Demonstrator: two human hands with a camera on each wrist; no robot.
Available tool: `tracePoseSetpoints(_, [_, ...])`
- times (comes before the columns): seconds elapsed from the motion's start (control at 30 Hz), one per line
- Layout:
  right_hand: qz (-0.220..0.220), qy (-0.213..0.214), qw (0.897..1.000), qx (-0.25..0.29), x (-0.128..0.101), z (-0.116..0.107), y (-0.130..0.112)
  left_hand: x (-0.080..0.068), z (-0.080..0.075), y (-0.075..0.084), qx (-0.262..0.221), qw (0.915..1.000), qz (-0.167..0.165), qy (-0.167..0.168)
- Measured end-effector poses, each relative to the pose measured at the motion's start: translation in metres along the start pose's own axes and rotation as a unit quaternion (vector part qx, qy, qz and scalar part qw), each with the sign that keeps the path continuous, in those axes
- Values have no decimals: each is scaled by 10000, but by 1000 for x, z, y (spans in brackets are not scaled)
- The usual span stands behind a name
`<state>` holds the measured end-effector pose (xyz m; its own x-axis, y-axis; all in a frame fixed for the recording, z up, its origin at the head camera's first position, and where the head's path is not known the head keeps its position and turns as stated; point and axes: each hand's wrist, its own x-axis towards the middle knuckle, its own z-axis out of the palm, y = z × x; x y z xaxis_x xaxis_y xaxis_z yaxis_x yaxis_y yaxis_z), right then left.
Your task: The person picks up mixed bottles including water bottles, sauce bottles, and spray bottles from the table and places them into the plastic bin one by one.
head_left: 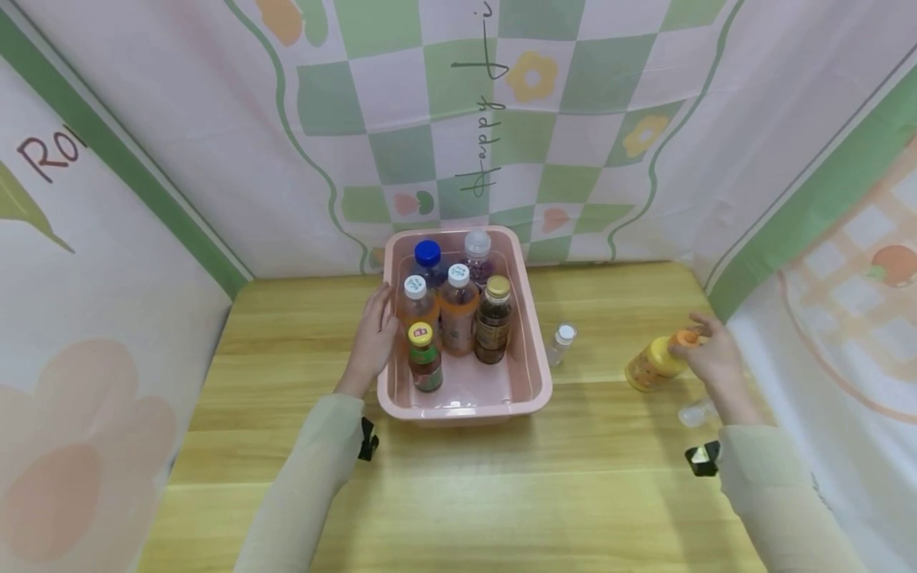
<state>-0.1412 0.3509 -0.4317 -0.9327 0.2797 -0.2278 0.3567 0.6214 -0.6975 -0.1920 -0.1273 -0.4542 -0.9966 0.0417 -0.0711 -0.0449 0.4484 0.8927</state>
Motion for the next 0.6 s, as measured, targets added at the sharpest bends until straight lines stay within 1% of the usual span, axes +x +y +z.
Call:
tracePoseSetpoints(0.37, [91,166,9997,178,-1,3,1,2,1,0,47,10000,-14,-14])
tracePoseSetpoints(0.6, [40,276,9995,154,-4,4,1,2,1,-1,19,10000,1,9])
